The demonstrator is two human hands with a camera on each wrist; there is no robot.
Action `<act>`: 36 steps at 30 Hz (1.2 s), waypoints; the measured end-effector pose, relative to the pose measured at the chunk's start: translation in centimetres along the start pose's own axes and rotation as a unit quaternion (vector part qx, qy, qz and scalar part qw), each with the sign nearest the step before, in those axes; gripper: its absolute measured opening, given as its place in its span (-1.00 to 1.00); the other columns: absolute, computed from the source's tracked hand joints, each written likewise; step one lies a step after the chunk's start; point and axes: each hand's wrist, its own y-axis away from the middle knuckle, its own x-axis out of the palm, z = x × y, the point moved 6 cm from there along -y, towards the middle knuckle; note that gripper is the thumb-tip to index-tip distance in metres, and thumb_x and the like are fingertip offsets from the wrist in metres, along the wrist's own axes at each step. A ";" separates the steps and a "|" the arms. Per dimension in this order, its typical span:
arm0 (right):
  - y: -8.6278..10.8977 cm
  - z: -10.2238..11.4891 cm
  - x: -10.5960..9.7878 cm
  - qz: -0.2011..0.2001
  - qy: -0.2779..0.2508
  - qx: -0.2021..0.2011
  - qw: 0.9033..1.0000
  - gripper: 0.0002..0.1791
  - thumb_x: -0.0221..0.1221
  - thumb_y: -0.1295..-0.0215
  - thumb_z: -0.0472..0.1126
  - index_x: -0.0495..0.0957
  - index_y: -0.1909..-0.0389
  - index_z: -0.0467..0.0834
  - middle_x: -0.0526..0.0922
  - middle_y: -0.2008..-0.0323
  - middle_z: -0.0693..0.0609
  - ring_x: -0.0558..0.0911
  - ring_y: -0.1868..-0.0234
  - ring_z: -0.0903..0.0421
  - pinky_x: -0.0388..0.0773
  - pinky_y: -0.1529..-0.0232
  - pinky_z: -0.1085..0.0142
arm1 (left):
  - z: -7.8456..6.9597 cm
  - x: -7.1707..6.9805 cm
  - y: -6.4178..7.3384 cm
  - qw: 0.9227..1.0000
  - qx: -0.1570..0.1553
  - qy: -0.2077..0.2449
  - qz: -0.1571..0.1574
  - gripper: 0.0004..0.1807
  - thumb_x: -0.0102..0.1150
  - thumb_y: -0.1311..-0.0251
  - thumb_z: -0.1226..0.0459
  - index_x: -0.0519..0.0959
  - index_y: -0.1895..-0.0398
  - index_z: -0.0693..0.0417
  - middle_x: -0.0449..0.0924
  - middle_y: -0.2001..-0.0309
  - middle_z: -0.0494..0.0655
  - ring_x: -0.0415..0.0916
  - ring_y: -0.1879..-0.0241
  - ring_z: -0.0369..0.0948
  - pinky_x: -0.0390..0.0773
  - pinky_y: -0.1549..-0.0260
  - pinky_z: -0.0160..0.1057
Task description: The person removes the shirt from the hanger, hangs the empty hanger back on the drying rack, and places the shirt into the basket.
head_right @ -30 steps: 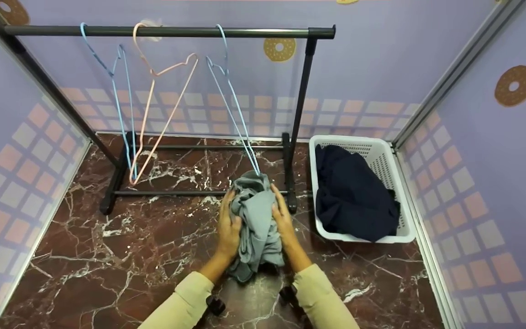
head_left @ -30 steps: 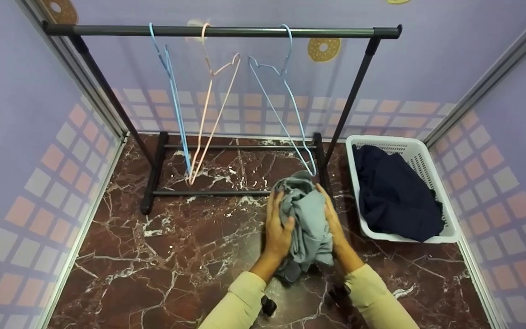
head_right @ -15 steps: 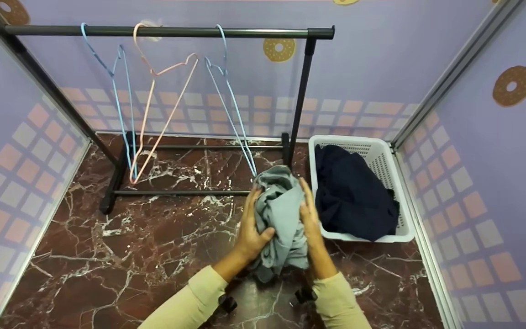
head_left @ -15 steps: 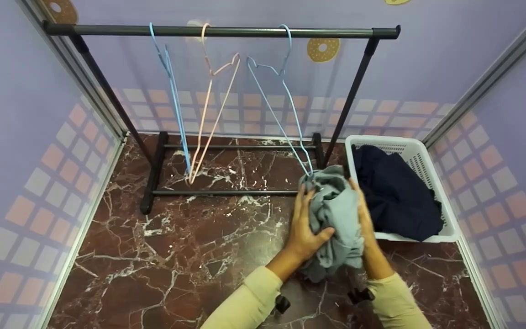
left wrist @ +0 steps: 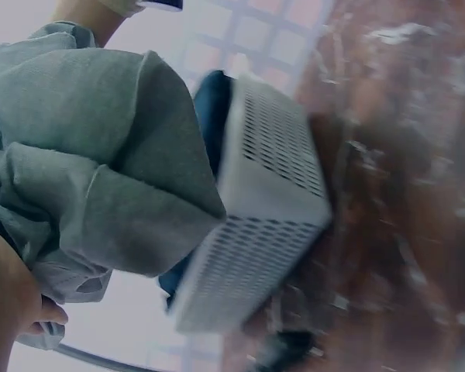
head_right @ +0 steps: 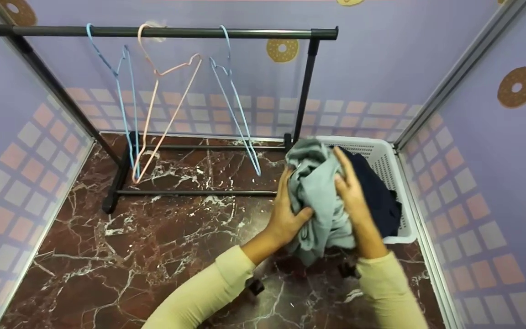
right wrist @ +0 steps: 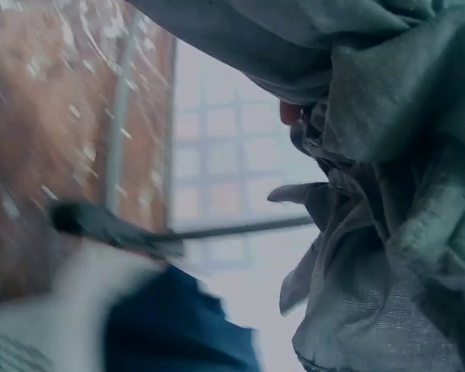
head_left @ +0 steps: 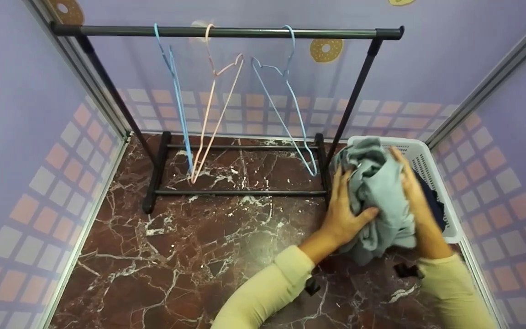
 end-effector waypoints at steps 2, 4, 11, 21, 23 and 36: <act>-1.1 1.7 -1.0 0.000 0.036 -0.029 0.999 -0.17 0.13 -0.52 0.15 0.13 -0.61 -0.20 0.25 -0.57 0.05 0.31 -0.49 0.20 0.25 -0.49 0.41 | -1.0 0.4 -1.2 1.000 0.010 0.006 0.001 0.21 -0.24 -0.09 -0.65 -0.04 -0.66 -0.14 -0.23 -0.68 0.11 0.14 -0.57 0.09 0.31 -0.46 0.07; -2.0 3.2 -1.8 -0.004 0.059 -0.054 0.997 -0.16 0.16 -0.49 0.12 0.16 -0.58 -0.25 0.26 -0.57 0.03 0.27 -0.51 0.22 0.16 -0.53 0.43 | -1.9 0.8 -2.4 1.000 0.020 0.010 0.005 0.20 -0.23 -0.12 -0.63 -0.05 -0.66 -0.13 -0.25 -0.69 0.08 0.11 -0.58 0.06 0.27 -0.48 0.02; -4.6 6.1 -4.7 -0.042 0.102 -0.042 0.993 -0.34 0.14 -0.53 -0.05 0.28 -0.55 -0.16 0.32 -0.54 -0.02 0.31 -0.49 0.13 0.25 -0.44 0.48 | -2.6 3.0 -5.8 0.999 -0.007 -0.010 0.050 0.10 0.28 -0.33 -0.13 -0.22 -0.70 -0.12 -0.29 -0.70 0.05 -0.03 -0.63 0.02 0.17 -0.54 -0.10; -6.0 2.8 -10.7 -0.074 0.193 0.035 0.978 -0.41 -0.01 -0.58 -0.25 0.26 -0.58 -0.07 0.24 -0.59 -0.08 0.33 -0.46 0.24 0.33 -0.29 0.60 | 1.2 8.0 -7.8 0.986 -0.080 -0.044 0.138 0.07 0.25 -0.40 -0.02 -0.24 -0.70 0.05 -0.21 -0.70 0.06 -0.07 -0.65 -0.08 0.09 -0.57 -0.28; -5.5 1.1 -11.9 -0.069 0.231 0.092 0.966 -0.39 -0.04 -0.63 -0.16 0.16 -0.63 0.03 0.15 -0.61 -0.15 0.41 -0.38 0.25 0.45 -0.20 0.57 | 2.7 8.7 -7.4 0.980 -0.106 -0.036 0.166 0.06 0.20 -0.42 -0.06 -0.26 -0.70 0.00 -0.22 -0.70 0.01 -0.04 -0.64 -0.07 0.12 -0.56 -0.26; -1.3 -1.3 -11.9 -0.024 0.469 0.142 0.872 -0.30 -0.07 -0.62 0.11 0.00 -0.67 0.09 -0.04 -0.64 -0.29 -0.01 -0.57 -0.51 -0.09 -0.44 -0.53 | 8.2 8.3 -4.2 0.951 -0.172 -0.059 0.251 -0.01 0.01 -0.40 -0.31 -0.24 -0.70 -0.35 -0.23 -0.70 -0.04 -0.08 -0.65 -0.03 0.10 -0.58 0.05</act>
